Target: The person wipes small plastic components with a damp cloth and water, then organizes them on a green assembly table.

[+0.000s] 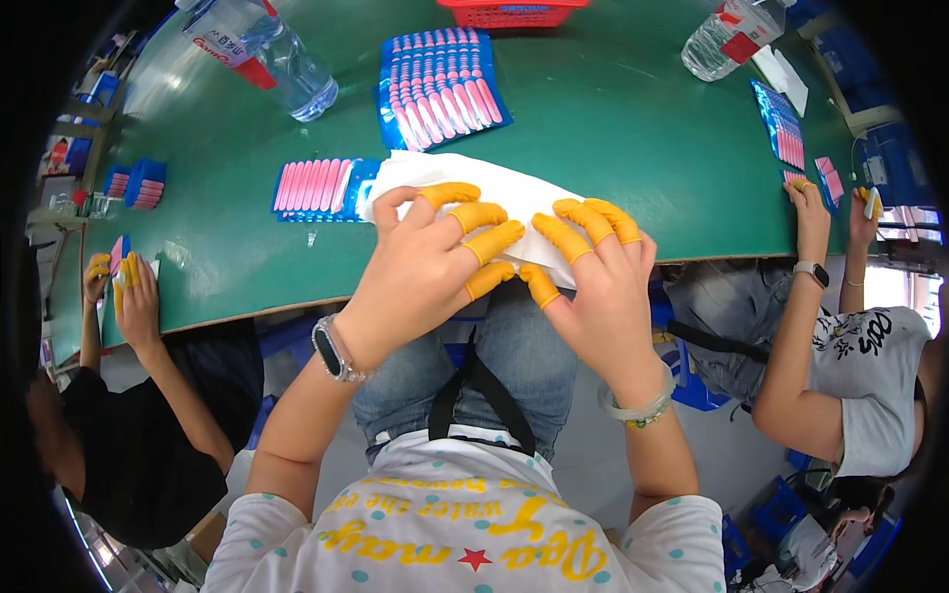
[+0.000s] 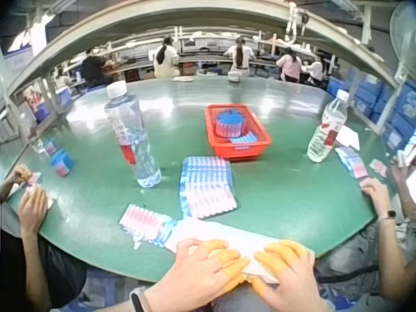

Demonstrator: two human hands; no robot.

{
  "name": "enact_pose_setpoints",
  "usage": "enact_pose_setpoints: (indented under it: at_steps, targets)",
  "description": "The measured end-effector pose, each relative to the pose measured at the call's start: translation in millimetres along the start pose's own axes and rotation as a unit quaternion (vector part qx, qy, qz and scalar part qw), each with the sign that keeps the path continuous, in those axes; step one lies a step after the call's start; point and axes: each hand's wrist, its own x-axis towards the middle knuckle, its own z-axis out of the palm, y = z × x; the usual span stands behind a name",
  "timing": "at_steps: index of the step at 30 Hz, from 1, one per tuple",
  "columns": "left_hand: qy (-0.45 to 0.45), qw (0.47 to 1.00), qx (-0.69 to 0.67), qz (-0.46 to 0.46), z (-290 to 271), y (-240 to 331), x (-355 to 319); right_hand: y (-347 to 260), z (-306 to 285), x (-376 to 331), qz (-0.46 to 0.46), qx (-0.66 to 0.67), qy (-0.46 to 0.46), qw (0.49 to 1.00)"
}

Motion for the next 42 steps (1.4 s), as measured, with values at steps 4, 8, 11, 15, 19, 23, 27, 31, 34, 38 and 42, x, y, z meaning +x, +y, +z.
enact_pose_setpoints:
  at_steps: [4,8,11,15,19,23,27,31,34,38,42]
  targets:
    - [-0.020,1.000,-0.004,-0.002,9,-6,2,3,4,-3,0.012,0.000,0.009,1.000]
    - [-0.006,1.000,0.008,0.017,13,-11,3,6,6,-1,0.032,0.015,0.040,0.999]
    - [-0.021,1.000,-0.002,0.003,11,-11,5,6,4,2,0.047,0.029,0.048,0.997]
    - [-0.006,1.000,-0.013,-0.001,5,-8,11,6,1,6,0.072,0.077,0.045,0.993]
    - [-0.038,0.999,-0.002,-0.010,4,-14,19,7,-3,11,0.109,0.110,0.053,0.987]
    - [-0.104,0.992,-0.054,-0.048,0,-20,25,6,-6,7,0.085,0.075,0.052,0.992]
    - [-0.091,0.995,-0.045,-0.023,0,-22,28,9,-9,2,0.096,0.075,0.051,0.991]
    - [-0.109,0.994,-0.025,-0.019,-1,-19,28,16,-10,3,0.127,0.122,0.054,0.983]
    - [-0.067,0.998,-0.012,0.002,1,-16,21,20,-13,8,0.101,0.114,0.082,0.985]
    - [-0.029,0.999,-0.012,-0.011,1,-16,13,16,-20,11,0.034,0.058,0.112,0.991]
    - [-0.026,1.000,0.013,-0.013,-9,-18,1,19,-17,-6,-0.050,-0.022,0.123,0.991]
